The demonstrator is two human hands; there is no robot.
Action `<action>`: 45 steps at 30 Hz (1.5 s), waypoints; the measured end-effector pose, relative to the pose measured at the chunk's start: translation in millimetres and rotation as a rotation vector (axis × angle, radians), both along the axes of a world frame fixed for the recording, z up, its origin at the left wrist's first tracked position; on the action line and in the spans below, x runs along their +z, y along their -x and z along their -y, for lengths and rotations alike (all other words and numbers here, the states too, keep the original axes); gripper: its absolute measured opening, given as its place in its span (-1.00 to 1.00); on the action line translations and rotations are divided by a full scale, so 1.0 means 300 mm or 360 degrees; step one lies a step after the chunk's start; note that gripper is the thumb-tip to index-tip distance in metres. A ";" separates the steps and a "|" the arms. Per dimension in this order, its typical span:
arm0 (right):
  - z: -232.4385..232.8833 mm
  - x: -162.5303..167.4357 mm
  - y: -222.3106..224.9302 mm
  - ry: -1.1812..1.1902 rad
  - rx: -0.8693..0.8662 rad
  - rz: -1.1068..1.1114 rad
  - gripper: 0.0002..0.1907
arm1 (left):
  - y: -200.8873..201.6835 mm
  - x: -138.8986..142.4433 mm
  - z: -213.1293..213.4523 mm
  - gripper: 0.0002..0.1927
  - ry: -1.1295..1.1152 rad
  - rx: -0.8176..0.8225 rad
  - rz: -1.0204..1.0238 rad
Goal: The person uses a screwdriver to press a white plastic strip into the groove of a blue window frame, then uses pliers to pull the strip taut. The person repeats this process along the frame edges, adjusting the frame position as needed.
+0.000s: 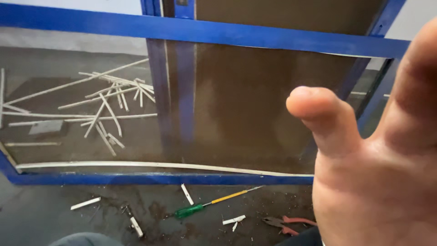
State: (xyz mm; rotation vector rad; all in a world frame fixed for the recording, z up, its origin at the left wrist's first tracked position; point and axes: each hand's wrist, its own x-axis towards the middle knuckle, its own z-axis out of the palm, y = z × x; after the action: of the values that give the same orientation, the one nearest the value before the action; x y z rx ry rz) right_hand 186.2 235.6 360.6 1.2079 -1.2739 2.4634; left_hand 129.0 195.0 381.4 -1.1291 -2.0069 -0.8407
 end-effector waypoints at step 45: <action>-0.744 -1.231 0.577 -0.1497 -0.2508 0.1522 -0.24 | 0.024 -1.147 0.877 -0.66 0.1184 0.0825 0.1818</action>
State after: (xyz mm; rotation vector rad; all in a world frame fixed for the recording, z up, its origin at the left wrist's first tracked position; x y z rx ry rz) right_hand 13.1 458.7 -8.7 -1.0182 -2.2354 1.0166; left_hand 121.8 -68.1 37.2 -0.3208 -3.5428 -0.4593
